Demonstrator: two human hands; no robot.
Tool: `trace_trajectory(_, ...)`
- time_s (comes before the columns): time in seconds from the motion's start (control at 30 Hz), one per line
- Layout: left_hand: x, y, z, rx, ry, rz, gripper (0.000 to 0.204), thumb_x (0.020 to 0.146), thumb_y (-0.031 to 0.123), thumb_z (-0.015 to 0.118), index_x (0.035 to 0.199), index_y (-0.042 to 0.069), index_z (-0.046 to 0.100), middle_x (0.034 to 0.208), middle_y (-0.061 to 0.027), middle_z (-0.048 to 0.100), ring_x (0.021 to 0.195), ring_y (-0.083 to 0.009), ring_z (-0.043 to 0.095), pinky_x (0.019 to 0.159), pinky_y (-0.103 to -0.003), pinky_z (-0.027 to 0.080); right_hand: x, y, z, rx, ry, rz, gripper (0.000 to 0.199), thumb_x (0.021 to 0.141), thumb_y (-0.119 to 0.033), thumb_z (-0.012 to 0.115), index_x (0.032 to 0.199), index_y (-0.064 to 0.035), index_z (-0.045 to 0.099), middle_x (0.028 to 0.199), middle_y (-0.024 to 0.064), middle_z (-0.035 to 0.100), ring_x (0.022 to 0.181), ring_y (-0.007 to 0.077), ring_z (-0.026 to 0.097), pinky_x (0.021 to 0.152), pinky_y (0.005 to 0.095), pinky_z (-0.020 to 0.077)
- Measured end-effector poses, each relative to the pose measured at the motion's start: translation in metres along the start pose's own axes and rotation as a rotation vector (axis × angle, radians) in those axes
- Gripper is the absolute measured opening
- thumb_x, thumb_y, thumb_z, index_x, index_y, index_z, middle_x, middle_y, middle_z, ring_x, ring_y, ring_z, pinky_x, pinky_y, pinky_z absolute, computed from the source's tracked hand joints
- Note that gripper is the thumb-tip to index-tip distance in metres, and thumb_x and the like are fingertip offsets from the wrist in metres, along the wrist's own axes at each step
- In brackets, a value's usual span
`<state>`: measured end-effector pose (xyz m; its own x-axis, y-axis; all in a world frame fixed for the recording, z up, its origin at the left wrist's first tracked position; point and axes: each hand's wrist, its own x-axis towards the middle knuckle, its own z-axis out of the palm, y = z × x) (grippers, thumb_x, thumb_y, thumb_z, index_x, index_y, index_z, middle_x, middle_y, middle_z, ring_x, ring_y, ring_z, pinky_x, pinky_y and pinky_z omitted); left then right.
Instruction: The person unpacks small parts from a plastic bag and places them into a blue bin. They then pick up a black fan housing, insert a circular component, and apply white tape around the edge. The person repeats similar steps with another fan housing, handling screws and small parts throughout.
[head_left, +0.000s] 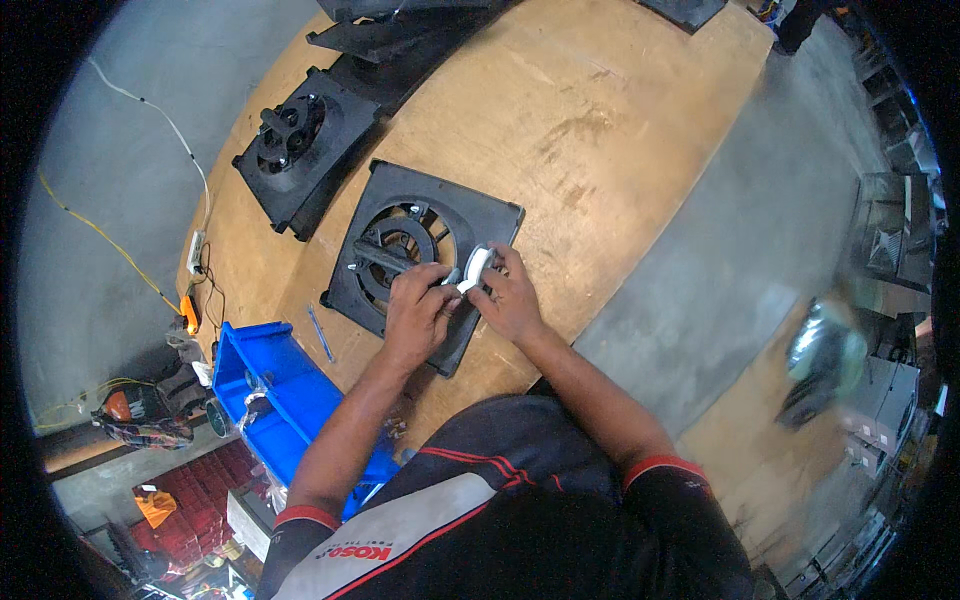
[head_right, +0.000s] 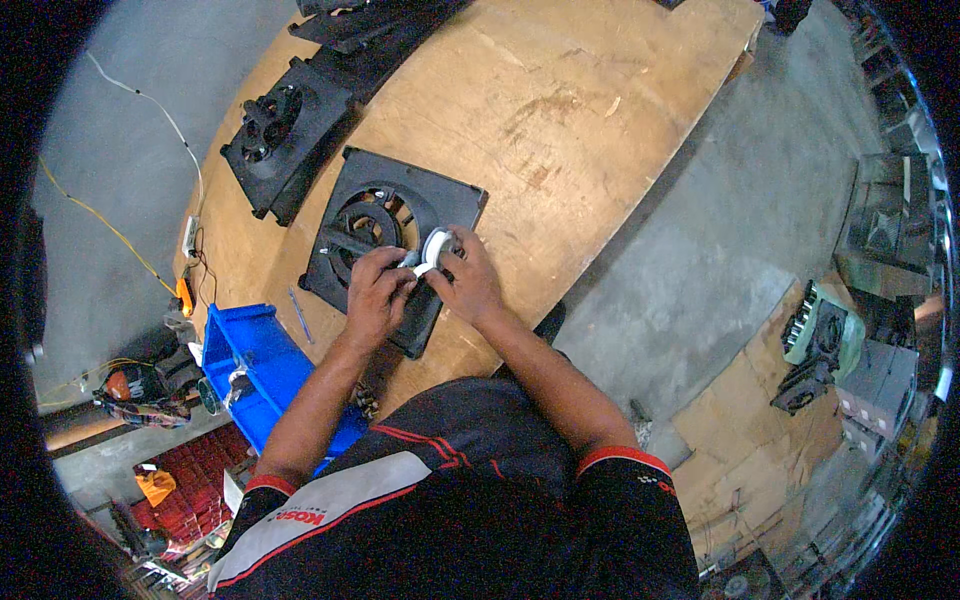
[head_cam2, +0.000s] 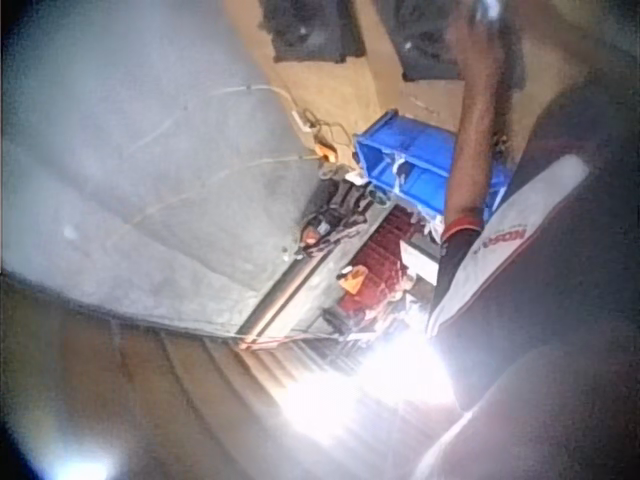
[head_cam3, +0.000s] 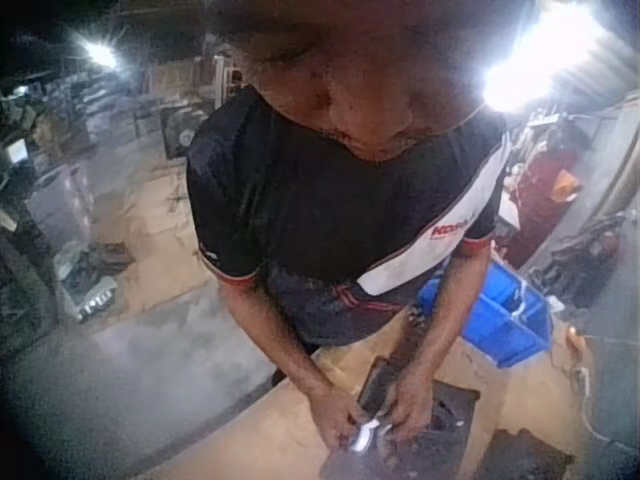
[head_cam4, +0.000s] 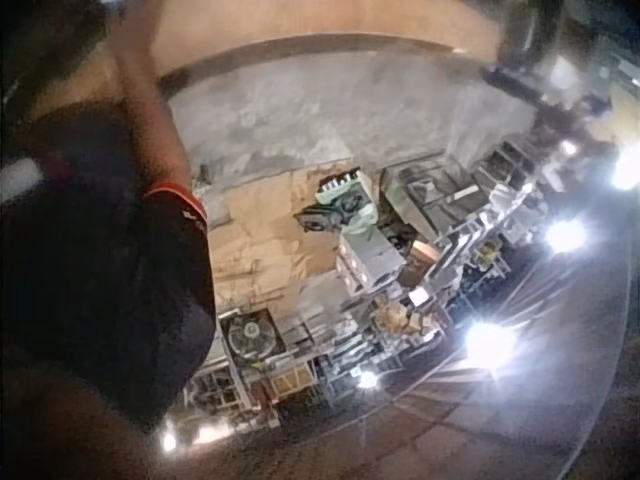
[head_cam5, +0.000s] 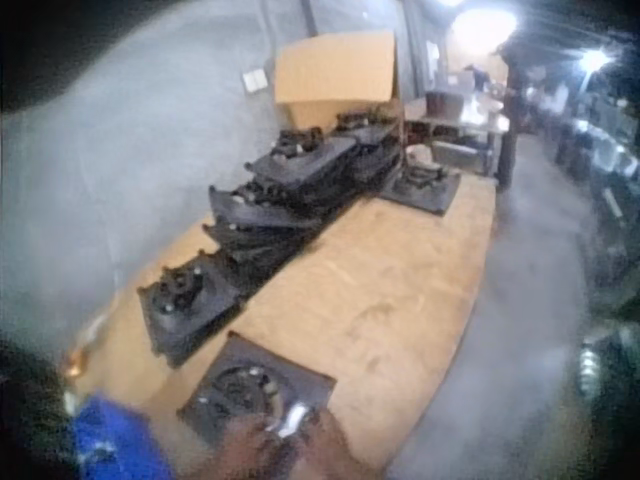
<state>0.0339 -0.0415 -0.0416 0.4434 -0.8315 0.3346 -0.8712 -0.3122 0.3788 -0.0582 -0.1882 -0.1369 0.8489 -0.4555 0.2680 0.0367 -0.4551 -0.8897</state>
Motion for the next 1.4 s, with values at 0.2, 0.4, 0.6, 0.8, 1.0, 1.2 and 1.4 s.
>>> trace_trajectory(0.2,-0.001,0.005,0.003,0.019,0.040,-0.007,0.024,0.074,0.007,0.075,0.095,0.006,0.064,0.114,-0.0118,0.061,0.109,-0.0334,0.059,0.091,-0.047,0.044,0.006,-0.007,-0.002,0.024,-0.009,0.022,0.032,0.075,-0.020,0.076,0.101,-0.0022,0.071,0.131,0.0250,0.050,0.115,0.0402,0.054,0.097,0.0454,0.0466)
trace_trajectory(0.4,-0.001,0.009,0.003,0.110,0.038,0.028,0.024,0.072,0.007,0.076,0.093,0.006,0.064,0.114,-0.0111,0.061,0.110,-0.0322,0.059,0.090,-0.047,0.044,0.006,-0.010,-0.003,-0.041,-0.070,0.043,0.031,0.075,-0.019,0.074,0.099,0.0001,0.071,0.130,0.0238,0.052,0.117,0.0401,0.052,0.097,0.0463,0.0461)
trace_trajectory(0.6,0.000,0.005,0.000,0.140,0.022,0.089,0.027,0.070,0.010,0.078,0.094,0.008,0.064,0.114,-0.0103,0.061,0.109,-0.0316,0.060,0.088,-0.046,0.045,-0.008,-0.020,0.010,-0.036,0.001,0.041,0.027,0.076,-0.016,0.070,0.098,0.0011,0.070,0.125,0.0211,0.056,0.116,0.0395,0.052,0.098,0.0459,0.0447)
trace_trajectory(0.8,0.002,-0.002,-0.007,0.119,-0.003,0.196,0.027,0.071,0.014,0.076,0.096,0.009,0.065,0.115,-0.0101,0.063,0.109,-0.0310,0.061,0.087,-0.045,0.046,-0.015,-0.022,0.015,0.007,-0.049,0.086,0.022,0.079,-0.015,0.069,0.093,0.0012,0.068,0.121,0.0192,0.058,0.111,0.0394,0.054,0.094,0.0458,0.0451)
trace_trajectory(1.0,0.011,-0.015,-0.027,0.196,-0.167,0.368,0.033,0.075,0.020,0.070,0.106,0.009,0.067,0.123,-0.0104,0.063,0.114,-0.0291,0.060,0.092,-0.044,0.046,-0.021,-0.030,0.014,-0.038,-0.063,0.052,0.024,0.083,-0.017,0.066,0.096,0.0031,0.065,0.116,0.0217,0.058,0.106,0.0410,0.055,0.091,0.0472,0.0451)
trace_trajectory(1.2,0.024,-0.012,-0.052,0.179,-0.379,0.353,0.043,0.076,0.018,0.070,0.118,0.011,0.065,0.137,-0.0114,0.055,0.123,-0.0297,0.055,0.100,-0.045,0.043,-0.031,-0.049,0.006,0.121,-0.236,0.193,0.032,0.096,-0.026,0.057,0.104,0.0049,0.061,0.107,0.0252,0.056,0.101,0.0417,0.055,0.090,0.0477,0.0441)
trace_trajectory(1.4,0.026,-0.031,-0.058,0.085,-0.477,0.371,0.055,0.074,0.021,0.075,0.127,0.021,0.063,0.145,-0.0124,0.049,0.121,-0.0313,0.054,0.097,-0.046,0.044,-0.025,-0.083,-0.018,0.137,-0.494,0.333,0.033,0.099,-0.030,0.057,0.104,0.0017,0.063,0.096,0.0182,0.059,0.089,0.0303,0.058,0.080,0.0397,0.0461)
